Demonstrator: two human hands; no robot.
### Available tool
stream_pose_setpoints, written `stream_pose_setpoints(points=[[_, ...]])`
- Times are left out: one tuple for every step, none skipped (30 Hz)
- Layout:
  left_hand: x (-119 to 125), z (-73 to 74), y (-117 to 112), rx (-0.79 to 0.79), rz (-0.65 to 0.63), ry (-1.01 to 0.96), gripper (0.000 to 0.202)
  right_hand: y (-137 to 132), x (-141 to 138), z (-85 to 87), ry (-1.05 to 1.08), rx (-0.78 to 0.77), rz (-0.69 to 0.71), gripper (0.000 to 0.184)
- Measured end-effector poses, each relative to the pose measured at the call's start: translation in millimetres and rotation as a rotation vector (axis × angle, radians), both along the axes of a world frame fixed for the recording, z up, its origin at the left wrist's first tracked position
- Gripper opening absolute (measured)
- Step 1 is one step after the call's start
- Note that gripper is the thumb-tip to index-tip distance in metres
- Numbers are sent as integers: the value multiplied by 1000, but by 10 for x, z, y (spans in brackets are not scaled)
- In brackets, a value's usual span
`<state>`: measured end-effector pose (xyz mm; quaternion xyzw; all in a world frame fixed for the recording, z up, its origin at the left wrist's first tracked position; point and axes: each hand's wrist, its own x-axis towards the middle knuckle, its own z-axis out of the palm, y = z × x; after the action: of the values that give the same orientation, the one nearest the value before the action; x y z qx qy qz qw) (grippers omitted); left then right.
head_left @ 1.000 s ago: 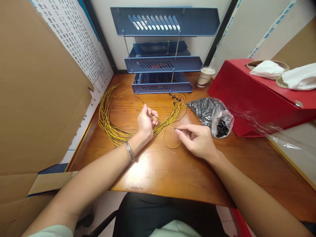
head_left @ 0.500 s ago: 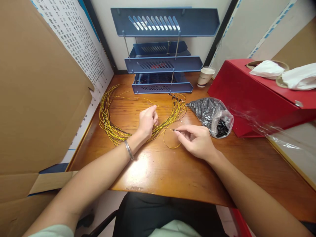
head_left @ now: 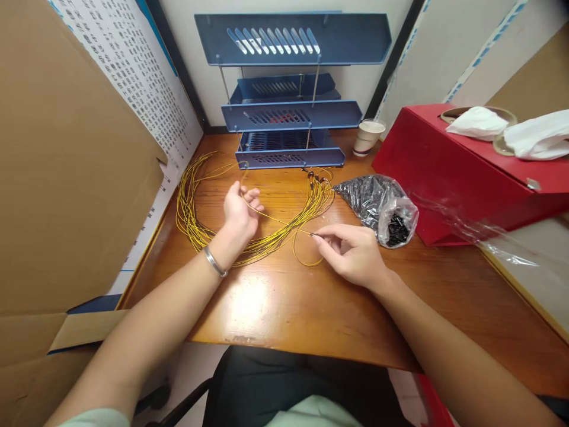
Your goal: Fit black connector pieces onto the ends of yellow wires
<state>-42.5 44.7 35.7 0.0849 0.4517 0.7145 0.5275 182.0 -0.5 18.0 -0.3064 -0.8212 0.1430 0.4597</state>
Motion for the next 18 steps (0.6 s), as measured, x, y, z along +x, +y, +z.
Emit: stream_pose_setpoints(points=[[-87, 12, 32, 8, 28, -6, 36, -2, 4, 3, 10, 13, 1, 11], [-176, 19, 67, 16, 50, -2, 36, -4, 8, 4, 22, 24, 5, 11], [-265, 23, 101, 18, 59, 10, 37, -5, 12, 2, 33, 33, 16, 11], [-350, 27, 134, 16, 40, 21, 37, -6, 14, -1, 43, 39, 33, 11], [-429, 32, 163, -3, 17, 43, 37, -7, 16, -7, 48, 41, 55, 10], [-500, 40, 187, -45, -4, 79, 38, -8, 17, -15, 48, 38, 81, 10], [-564, 49, 206, -79, -19, 127, 39, -10, 17, -24, 44, 30, 108, 10], [-620, 60, 220, -109, -31, 187, 38, -13, 17, -33, 38, 18, 136, 10], [-670, 69, 230, -128, -34, 260, 37, -16, 16, -41, 32, 4, 161, 10], [-712, 75, 235, -136, -30, 338, 36, -21, 15, -48, 27, -10, 184, 11], [-748, 76, 238, -140, -29, 415, 36, -28, 15, -51, 22, -25, 201, 12], [-777, 73, 239, -141, -34, 483, 36, -35, 14, -52, 19, -39, 214, 12], [-800, 66, 239, -137, -40, 548, 37, -43, 14, -50, 13, -52, 222, 13], [-816, 59, 237, -127, -44, 611, 38, -50, 13, -46, 6, -63, 224, 13], [-826, 54, 235, -102, -40, 671, 39, -57, 13, -40, -2, -70, 225, 13], [-831, 56, 232, -53, -23, 725, 39, -62, 13, -35, -8, -72, 223, 13], [-832, 66, 228, 24, 2, 769, 38, -65, 13, -30, -12, -71, 220, 14], [-834, 84, 223, 120, 33, 798, 36, -67, 13, -26, -14, -68, 217, 14]])
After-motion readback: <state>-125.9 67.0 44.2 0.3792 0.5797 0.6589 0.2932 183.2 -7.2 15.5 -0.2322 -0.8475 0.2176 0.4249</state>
